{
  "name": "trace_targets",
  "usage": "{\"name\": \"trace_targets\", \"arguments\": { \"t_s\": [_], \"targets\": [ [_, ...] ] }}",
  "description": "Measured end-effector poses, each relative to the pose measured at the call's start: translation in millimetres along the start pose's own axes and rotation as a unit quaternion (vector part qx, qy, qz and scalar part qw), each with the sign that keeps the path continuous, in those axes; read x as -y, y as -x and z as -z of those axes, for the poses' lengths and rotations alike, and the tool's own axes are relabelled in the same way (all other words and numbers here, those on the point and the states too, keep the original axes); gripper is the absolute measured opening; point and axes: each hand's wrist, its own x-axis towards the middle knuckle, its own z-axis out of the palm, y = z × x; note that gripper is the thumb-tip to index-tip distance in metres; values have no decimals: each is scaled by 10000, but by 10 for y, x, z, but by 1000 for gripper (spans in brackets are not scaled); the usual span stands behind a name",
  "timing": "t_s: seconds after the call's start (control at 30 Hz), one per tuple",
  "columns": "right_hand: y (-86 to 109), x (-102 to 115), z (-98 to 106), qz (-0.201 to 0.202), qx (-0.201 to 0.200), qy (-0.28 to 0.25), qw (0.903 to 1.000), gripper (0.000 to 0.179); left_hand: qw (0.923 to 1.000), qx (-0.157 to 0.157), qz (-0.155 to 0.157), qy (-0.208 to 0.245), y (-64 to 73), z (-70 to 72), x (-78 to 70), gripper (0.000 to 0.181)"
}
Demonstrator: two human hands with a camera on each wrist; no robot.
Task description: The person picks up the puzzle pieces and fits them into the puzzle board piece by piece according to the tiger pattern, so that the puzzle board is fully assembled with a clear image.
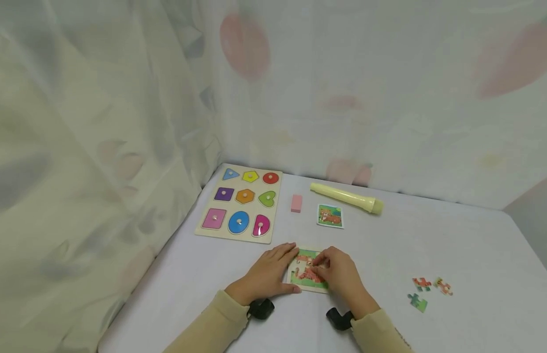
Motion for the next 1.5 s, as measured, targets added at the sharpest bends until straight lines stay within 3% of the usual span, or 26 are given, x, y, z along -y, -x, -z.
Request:
{"name": "trace_targets", "arguments": {
  "t_s": [0.13, 0.27, 0.37, 0.47, 0.57, 0.67, 0.8, 0.93, 1.07, 1.17, 1.3, 1.4, 1.5],
  "targets": [
    [42, 39, -8, 984, -118, 1106, 9889, 9, 9999, -12, -76, -88, 18, 4, -1, 93],
    [147, 86, -2, 1704, -156, 2257, 9590, 14, 9998, -20, -140, -133, 17, 3, -9, 92],
    [221, 115, -17, 1745, -160, 2919, 9403, 24, 9998, -17, -132, -137, 9, 0, -8, 93],
    [255, 131, -45, 1608, 0, 3213, 9332, 35, 9999, -20, -98, -139, 6, 3, -3, 93],
    [269, 116, -51, 1474, 150, 3022, 9417, 41, 9999, -50, -94, -134, 6, 6, 1, 93],
    [312, 57, -1, 1380, 206, 2486, 9585, 46, 9999, -50, -90, -76, 9, -4, 5, 93],
    [472, -87, 263, 1082, -59, 1989, 9740, 48, 9998, -31, -131, 139, 12, -27, 4, 92],
    [738, -371, 662, 319, -422, 2217, 9737, 43, 9995, -69, -205, 234, 4, -36, 10, 84],
    [1034, -707, 893, -501, -80, 2489, 9672, 43, 9995, -48, -251, 188, 10, -17, 12, 70],
    [1200, -909, 921, -634, 111, 2339, 9701, 39, 9994, -9, -271, 217, 21, 4, 2, 65],
    [1321, -1084, 930, -373, -229, 1979, 9792, 38, 9989, -61, -353, 297, 27, 26, -16, 63],
    [1359, -1167, 979, -493, -398, 1868, 9803, 38, 9985, -90, -447, 306, 25, 28, -29, 61],
    [1351, -1197, 1020, -808, -278, 1817, 9796, 37, 9979, -75, -599, 212, 33, 40, -19, 57]
  ]
}}
